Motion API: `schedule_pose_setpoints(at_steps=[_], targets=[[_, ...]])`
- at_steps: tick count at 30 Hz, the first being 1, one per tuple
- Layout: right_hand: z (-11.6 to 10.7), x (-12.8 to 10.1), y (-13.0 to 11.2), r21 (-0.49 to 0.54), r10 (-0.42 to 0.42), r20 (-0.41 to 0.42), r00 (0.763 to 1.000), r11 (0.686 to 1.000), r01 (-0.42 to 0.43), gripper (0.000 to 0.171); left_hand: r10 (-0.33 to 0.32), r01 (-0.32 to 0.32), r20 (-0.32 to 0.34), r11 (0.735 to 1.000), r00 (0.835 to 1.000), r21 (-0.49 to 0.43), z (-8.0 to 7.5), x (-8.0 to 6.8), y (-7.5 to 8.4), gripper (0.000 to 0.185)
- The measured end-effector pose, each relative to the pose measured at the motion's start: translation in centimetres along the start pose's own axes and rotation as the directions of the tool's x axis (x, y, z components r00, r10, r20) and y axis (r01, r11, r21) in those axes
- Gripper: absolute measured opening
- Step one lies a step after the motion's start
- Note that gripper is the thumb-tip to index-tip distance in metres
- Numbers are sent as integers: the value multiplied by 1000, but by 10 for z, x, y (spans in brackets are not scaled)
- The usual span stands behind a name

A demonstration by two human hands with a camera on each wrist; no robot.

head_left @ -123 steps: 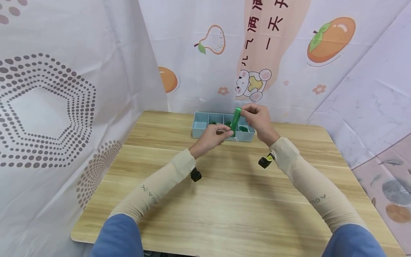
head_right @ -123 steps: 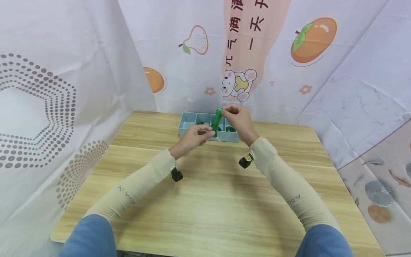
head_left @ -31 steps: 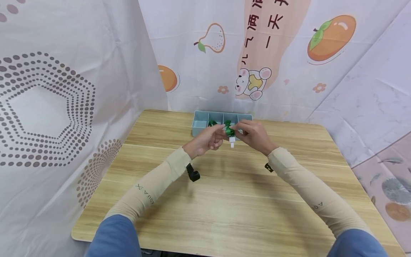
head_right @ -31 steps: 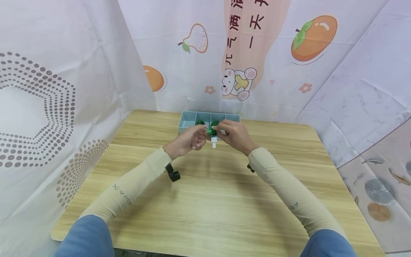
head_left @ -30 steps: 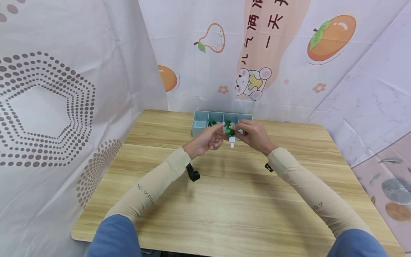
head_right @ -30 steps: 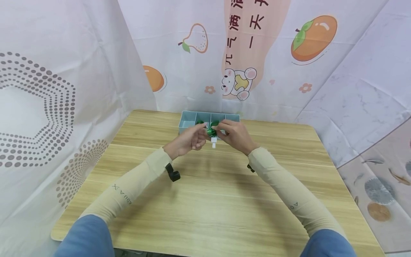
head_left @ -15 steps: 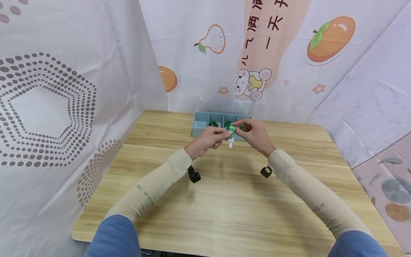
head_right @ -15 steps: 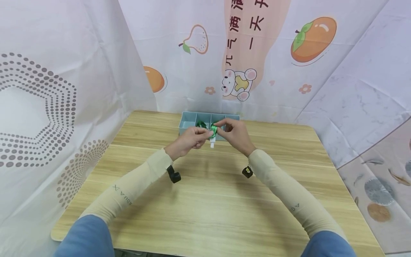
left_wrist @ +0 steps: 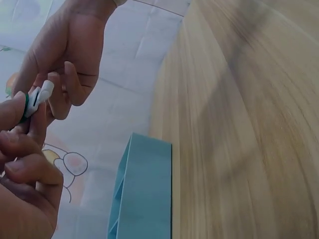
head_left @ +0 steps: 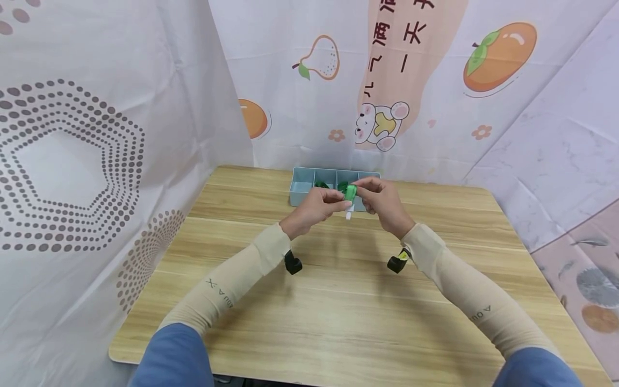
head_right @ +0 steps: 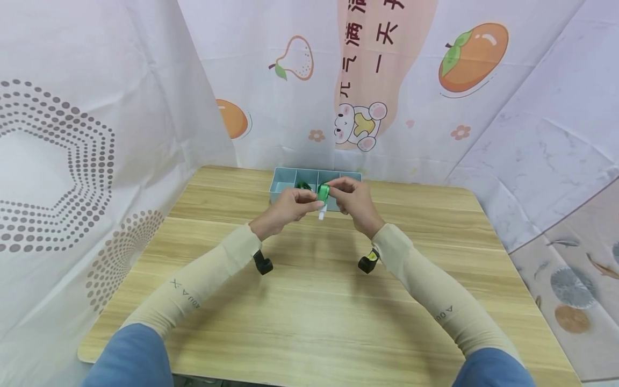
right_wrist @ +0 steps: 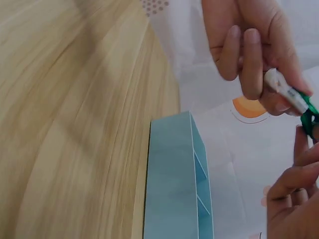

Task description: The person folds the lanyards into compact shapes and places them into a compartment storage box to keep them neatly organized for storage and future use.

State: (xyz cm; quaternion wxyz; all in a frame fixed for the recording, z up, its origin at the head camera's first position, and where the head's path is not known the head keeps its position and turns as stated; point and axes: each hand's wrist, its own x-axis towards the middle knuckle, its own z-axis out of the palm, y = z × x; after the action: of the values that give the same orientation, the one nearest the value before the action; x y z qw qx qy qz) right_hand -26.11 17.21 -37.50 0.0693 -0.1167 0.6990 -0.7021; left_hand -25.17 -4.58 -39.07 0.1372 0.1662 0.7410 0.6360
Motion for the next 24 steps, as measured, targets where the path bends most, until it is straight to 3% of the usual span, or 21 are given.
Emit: schedule_pose_setpoints(at_steps=[5, 8, 16, 24], targets=[[0, 1, -2, 149, 130, 104, 986, 978, -145, 20, -24, 25, -80, 1000, 997, 3, 3, 0, -1, 30], [-1, 1, -2, 173, 170, 138, 976, 966, -193, 25, -22, 24, -117, 1000, 993, 15, 3, -1, -2, 29], [2, -1, 4, -19, 179, 92, 980, 984, -178, 22, -5, 13, -138, 998, 990, 60, 2, -2, -5, 22], [8, -2, 10, -52, 136, 39, 990, 990, -134, 28, 72, -53, -145, 990, 987, 132, 2, -1, -11, 17]])
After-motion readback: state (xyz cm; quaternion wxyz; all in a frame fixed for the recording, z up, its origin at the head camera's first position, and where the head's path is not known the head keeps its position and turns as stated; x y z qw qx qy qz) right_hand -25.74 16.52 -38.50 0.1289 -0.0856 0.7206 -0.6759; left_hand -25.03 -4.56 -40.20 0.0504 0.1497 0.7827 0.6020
